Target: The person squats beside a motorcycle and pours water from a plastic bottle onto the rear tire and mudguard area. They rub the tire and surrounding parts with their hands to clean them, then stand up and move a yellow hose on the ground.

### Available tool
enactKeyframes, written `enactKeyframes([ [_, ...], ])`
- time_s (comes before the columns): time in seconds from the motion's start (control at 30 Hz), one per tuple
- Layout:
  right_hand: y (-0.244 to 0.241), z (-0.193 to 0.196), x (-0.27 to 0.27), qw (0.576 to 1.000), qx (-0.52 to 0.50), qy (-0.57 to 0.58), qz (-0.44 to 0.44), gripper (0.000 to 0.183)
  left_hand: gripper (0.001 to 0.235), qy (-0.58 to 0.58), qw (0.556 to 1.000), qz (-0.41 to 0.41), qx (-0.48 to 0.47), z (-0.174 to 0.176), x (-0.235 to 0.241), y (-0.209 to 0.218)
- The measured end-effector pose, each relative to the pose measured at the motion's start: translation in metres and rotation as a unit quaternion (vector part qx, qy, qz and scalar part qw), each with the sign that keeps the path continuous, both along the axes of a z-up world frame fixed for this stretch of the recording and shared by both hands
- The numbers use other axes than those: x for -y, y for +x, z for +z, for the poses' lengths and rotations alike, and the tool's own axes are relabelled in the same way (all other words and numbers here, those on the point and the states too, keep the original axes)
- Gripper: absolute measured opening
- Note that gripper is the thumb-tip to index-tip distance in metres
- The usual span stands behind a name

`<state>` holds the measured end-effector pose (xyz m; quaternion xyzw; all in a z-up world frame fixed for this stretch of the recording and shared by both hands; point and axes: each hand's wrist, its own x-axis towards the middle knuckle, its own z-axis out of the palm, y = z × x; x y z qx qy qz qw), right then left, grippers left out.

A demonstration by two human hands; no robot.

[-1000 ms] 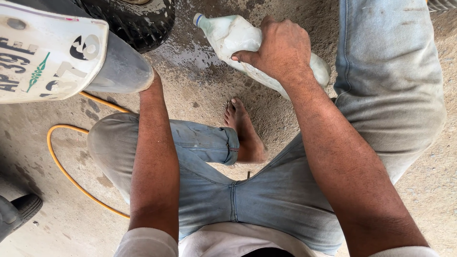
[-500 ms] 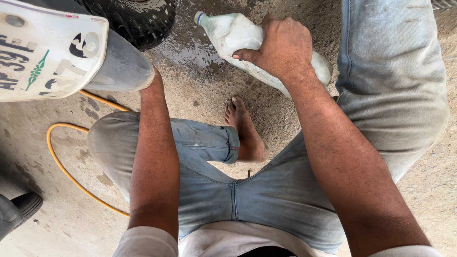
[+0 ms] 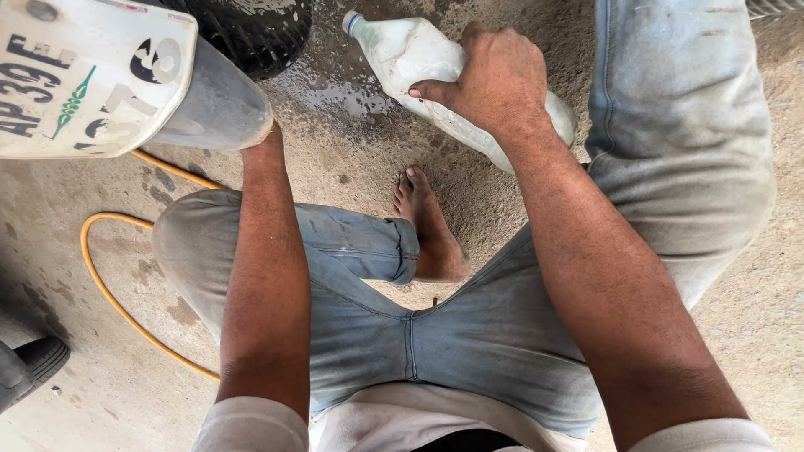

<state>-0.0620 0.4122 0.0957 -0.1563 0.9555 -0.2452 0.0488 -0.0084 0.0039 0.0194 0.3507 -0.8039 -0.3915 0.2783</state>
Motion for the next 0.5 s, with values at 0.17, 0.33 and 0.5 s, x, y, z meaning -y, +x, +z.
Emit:
enactKeyframes([
  [0.17,-0.004,-0.001,-0.001,0.999,0.029,0.005,-0.020,0.091,0.070,0.000,1.000,0.007,0.013,0.001,-0.014,0.009],
  [0.33,-0.003,0.002,0.000,0.999,0.049,0.011,-0.013,0.092,0.070,-0.006,1.000,0.004,0.017,-0.006,-0.015,0.009],
  [0.5,0.000,0.026,0.014,0.997,0.071,-0.022,0.004,0.082,0.070,-0.017,1.000,0.005,0.012,-0.005,-0.013,0.008],
])
